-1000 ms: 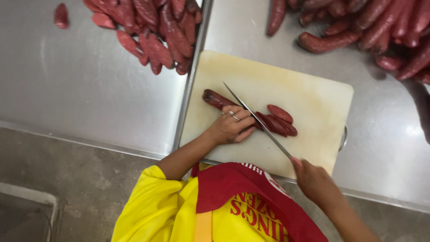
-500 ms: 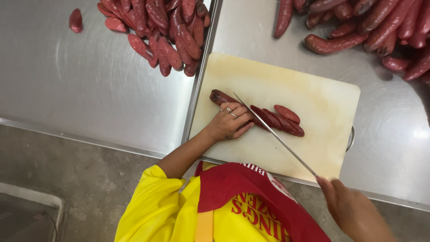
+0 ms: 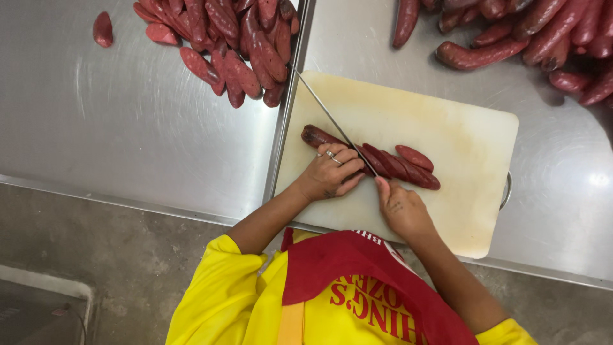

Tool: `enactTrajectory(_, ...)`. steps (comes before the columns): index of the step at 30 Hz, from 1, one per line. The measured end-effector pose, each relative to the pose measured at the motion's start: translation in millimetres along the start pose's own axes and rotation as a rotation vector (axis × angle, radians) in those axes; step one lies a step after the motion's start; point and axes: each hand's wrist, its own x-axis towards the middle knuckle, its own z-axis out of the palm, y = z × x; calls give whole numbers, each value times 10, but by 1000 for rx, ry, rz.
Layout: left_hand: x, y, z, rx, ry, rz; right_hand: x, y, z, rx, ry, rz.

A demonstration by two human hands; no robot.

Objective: The person slices sausages into smaller pieces on a cutting board using a knife and moves the sliced pieces to a pile on a metal counter.

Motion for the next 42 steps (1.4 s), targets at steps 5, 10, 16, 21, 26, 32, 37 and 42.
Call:
enactTrajectory(5,-55,-86,-193,76,26,-24,-465,286,-263,-212,-69,-133)
enactTrajectory(10,-48,-155,-214,55,25,-22,-1357,583,-718,-342,-289,417)
enactTrajectory(16,-72,-162,-195,12,9,-73,-1059,594,-282,-291,-229,216)
enactTrajectory(21,-100,-168,-193,5,8,-43,-48,-80,285,-30,87,-100)
enactTrajectory(26,-126,-177,-241,43,105,-92,56,-222,122,59,26,-79)
enactTrajectory(32,-117,-271,-267,97,142,-185,-1079,324,-378,-329,-166,65)
enactTrajectory(37,-92,-272,-284,63,136,-174,-1251,373,-507,-260,-393,491)
enactTrajectory(42,-91,-240,-295,57,125,-204,-397,-88,143,-267,21,-268)
